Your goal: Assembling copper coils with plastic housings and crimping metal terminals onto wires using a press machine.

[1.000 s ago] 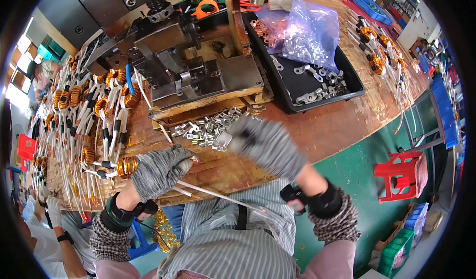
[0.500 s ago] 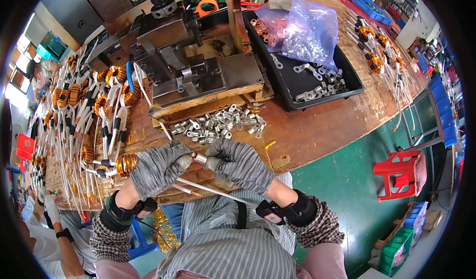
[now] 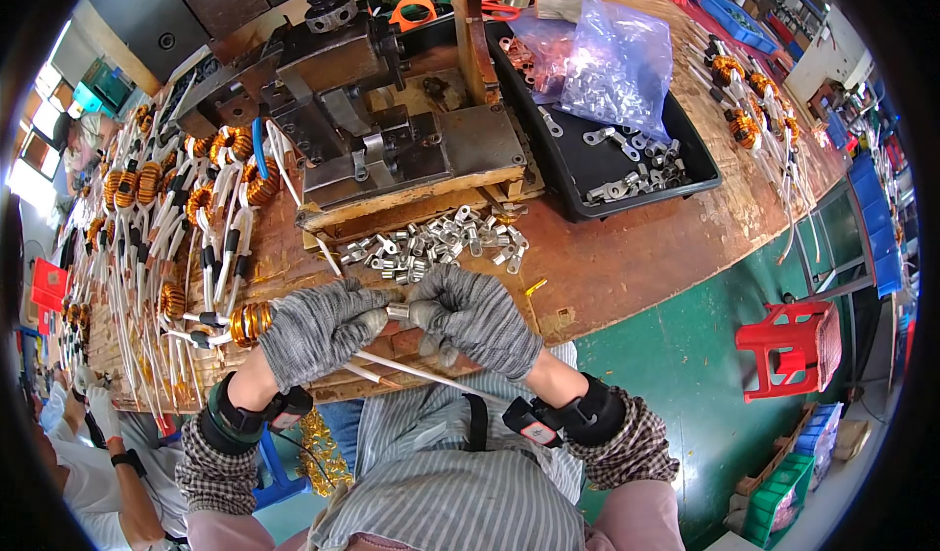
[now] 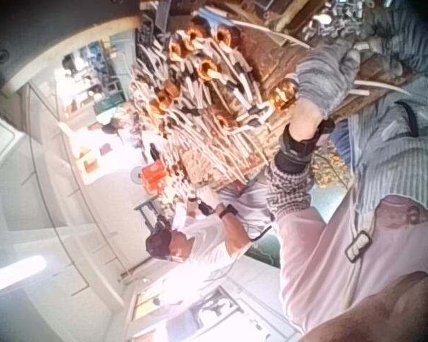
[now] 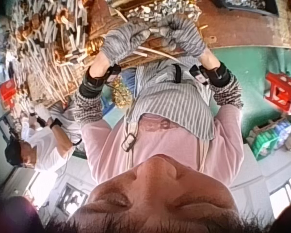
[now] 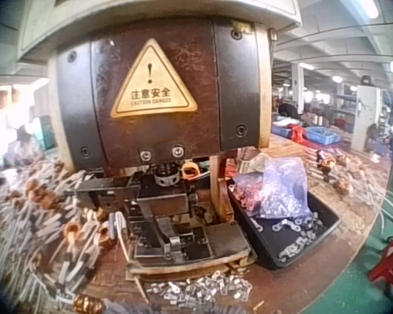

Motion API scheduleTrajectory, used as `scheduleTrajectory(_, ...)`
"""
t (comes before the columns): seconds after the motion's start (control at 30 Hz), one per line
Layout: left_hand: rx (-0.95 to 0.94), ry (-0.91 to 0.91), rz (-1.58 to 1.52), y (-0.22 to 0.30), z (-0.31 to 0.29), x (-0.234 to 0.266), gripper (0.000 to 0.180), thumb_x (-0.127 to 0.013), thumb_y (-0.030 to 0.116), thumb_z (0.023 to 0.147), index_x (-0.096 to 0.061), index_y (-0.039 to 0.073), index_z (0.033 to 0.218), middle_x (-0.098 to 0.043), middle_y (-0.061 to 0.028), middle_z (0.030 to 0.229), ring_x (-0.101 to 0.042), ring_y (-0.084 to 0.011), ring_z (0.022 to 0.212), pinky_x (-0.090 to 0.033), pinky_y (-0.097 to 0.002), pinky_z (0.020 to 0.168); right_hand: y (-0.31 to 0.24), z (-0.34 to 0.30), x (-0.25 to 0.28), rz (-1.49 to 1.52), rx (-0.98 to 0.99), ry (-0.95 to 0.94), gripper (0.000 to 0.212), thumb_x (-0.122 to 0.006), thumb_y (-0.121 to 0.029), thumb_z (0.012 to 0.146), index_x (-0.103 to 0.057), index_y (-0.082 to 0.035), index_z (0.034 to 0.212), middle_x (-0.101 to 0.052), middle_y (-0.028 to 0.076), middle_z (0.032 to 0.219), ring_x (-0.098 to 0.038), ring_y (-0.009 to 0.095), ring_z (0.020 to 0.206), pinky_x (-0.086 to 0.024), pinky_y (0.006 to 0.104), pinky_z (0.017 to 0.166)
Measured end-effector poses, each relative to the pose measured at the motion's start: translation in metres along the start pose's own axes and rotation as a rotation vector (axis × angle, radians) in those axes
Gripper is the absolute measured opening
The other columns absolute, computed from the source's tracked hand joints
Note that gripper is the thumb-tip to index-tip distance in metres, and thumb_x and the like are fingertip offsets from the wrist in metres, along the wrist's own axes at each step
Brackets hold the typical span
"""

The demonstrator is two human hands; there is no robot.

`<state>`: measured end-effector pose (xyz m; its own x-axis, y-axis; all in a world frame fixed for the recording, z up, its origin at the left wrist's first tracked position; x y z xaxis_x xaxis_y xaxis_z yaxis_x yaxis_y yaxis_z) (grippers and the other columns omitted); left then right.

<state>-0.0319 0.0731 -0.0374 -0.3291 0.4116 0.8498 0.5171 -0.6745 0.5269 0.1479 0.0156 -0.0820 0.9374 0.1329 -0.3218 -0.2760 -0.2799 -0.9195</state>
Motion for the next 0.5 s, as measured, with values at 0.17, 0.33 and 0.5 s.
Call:
scheduleTrajectory(0.17,0.021,-0.082,0.065,0.003,0.002,-0.001,0.033,-0.051,0.030,0.087,-0.061,0.006,0.107,-0.061,-0.0154,0.083,-0.059,-0.0317,0.080,-0.047,-0.0404,0.070,0.000,0.003,0.001,-0.064,0.014,0.008,0.015,-0.060,-0.004,0.081,-0.057,0.002,0.095,-0.061,0.004,0.081,-0.058,0.008,0.072,-0.050,0.0229,0.065)
scheduleTrajectory(0.33,0.019,-0.096,-0.009,0.005,-0.004,0.001,0.039,-0.053,0.026,0.084,-0.053,0.006,0.117,-0.062,-0.0167,0.090,-0.060,-0.0327,0.080,-0.048,-0.0406,0.069,-0.002,0.007,-0.001,-0.321,-0.013,-0.045,0.022,-0.063,-0.006,0.080,-0.061,0.001,0.101,-0.063,0.004,0.087,-0.058,0.009,0.075,-0.048,0.0235,0.072)
scheduleTrajectory(0.5,0.067,-0.137,-0.051,0.001,-0.008,-0.002,0.045,-0.057,0.020,0.082,-0.046,0.011,0.125,-0.062,-0.0144,0.084,-0.060,-0.0335,0.075,-0.049,-0.0391,0.064,0.002,0.006,-0.003,-0.182,0.029,-0.079,0.026,-0.064,-0.008,0.080,-0.061,0.001,0.104,-0.065,0.006,0.087,-0.059,0.010,0.072,-0.050,0.0226,0.065)
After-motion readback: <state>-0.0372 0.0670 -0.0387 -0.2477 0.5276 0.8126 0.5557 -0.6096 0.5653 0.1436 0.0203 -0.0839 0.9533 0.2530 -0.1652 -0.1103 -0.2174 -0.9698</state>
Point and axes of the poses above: each hand's wrist, its own z-axis towards the middle knuckle, its own x-axis out of the back of the hand, y = z × x, the point moved 3 cm from there along z, towards the middle knuckle
